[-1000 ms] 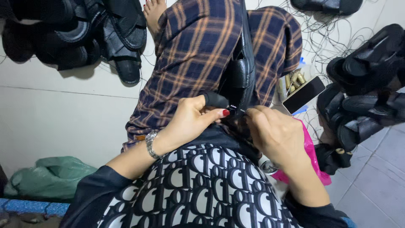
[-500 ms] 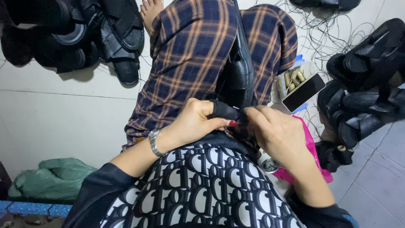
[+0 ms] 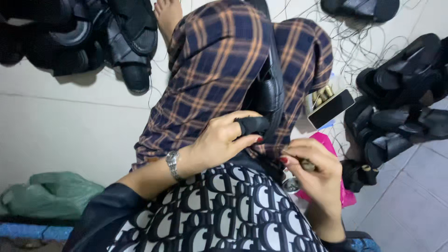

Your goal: The person sits on the floor and sews a black shoe using a needle and thread. They hold the shoe steady with one hand while stitching the sole area with the other, pulling the thread through the material repeatedly.

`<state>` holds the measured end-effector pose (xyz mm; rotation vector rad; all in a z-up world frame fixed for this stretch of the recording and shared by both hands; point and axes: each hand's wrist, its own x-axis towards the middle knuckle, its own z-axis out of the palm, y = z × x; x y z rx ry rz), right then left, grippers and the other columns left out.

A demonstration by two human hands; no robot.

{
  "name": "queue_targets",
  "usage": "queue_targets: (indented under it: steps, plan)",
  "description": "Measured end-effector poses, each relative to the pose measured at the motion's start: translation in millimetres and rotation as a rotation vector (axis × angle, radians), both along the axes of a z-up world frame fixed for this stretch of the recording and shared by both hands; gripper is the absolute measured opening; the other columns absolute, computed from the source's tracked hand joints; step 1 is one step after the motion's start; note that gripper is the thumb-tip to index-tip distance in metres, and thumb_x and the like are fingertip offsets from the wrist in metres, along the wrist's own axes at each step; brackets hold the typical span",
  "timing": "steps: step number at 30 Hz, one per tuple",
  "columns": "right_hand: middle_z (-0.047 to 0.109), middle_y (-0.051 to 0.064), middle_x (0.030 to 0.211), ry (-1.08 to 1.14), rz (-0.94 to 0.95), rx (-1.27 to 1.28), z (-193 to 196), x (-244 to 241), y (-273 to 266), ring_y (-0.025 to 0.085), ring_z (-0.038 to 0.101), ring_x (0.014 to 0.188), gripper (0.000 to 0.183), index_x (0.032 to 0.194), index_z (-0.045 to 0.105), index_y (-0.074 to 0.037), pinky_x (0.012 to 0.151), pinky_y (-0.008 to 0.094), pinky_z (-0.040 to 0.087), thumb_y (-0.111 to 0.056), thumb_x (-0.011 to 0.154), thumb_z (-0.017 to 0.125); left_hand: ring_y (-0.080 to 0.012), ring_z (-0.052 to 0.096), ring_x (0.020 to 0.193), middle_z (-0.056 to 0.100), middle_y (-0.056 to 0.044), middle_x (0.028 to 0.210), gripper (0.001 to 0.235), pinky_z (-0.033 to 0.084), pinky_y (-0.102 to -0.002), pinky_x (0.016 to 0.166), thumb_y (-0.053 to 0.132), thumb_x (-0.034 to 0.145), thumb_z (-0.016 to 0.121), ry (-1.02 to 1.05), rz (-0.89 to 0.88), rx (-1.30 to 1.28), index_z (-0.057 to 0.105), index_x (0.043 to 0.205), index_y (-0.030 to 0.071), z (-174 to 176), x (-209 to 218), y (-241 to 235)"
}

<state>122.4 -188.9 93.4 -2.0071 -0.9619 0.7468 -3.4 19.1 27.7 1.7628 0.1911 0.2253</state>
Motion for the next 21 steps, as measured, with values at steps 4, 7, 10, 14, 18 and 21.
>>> queue_targets:
  steps: [4,7,10,14,18,21]
  plan:
    - [0.072,0.019,0.087,0.255,-0.211,0.264,-44,-7,-12,0.029,0.071,0.081,0.016,0.081,0.075,0.002,0.079,0.04,0.058,-0.002,0.071,0.087,-0.0328,0.073,0.105,0.072,-0.013,0.116,0.026,0.06,-0.038,0.087,0.013,0.09,0.078,-0.074,0.114,-0.024,0.073,0.112,0.001,-8,-3,-6]
    - [0.072,0.022,0.085,0.419,-0.243,0.398,-49,-5,-11,0.026,0.07,0.078,0.015,0.081,0.073,0.005,0.077,0.039,0.059,0.002,0.071,0.084,-0.0314,0.074,0.097,0.073,-0.011,0.107,0.024,0.06,-0.037,0.082,0.015,0.089,0.079,-0.072,0.125,-0.031,0.074,0.109,0.002,-5,3,-7]
    - [0.068,0.018,0.071,0.529,-0.255,0.337,-53,-3,-17,0.017,0.065,0.062,0.012,0.083,0.069,0.007,0.06,0.032,0.056,0.003,0.078,0.079,-0.0321,0.075,0.088,0.074,-0.012,0.096,0.019,0.06,-0.036,0.074,0.013,0.087,0.081,-0.063,0.138,-0.017,0.076,0.102,0.002,-14,-2,-11]
    - [0.055,-0.002,0.059,0.538,-0.384,0.236,-32,7,-17,-0.001,0.044,0.056,0.014,0.08,0.064,0.001,0.05,0.016,0.038,-0.006,0.089,0.072,-0.031,0.074,0.08,0.075,-0.01,0.087,0.014,0.06,-0.035,0.066,0.016,0.088,0.079,-0.04,0.124,-0.022,0.078,0.098,0.007,-59,-3,-35]
    - [0.064,0.007,0.054,0.543,-0.2,0.204,-62,26,-25,0.006,0.059,0.046,0.011,0.076,0.072,0.001,0.045,0.021,0.044,-0.006,0.074,0.08,-0.0377,0.073,0.078,0.073,-0.017,0.082,0.015,0.059,-0.039,0.062,0.015,0.089,0.075,0.038,0.1,-0.043,0.076,0.1,0.003,-7,2,-11]
    - [0.074,0.009,0.058,0.478,0.027,0.154,-29,18,12,0.011,0.069,0.049,0.019,0.092,0.077,-0.003,0.049,0.023,0.051,0.003,0.075,0.069,-0.0322,0.073,0.058,0.073,-0.012,0.065,0.023,0.054,-0.036,0.049,0.022,0.095,0.063,0.309,-0.066,-0.184,0.065,0.099,0.0,18,-7,3]
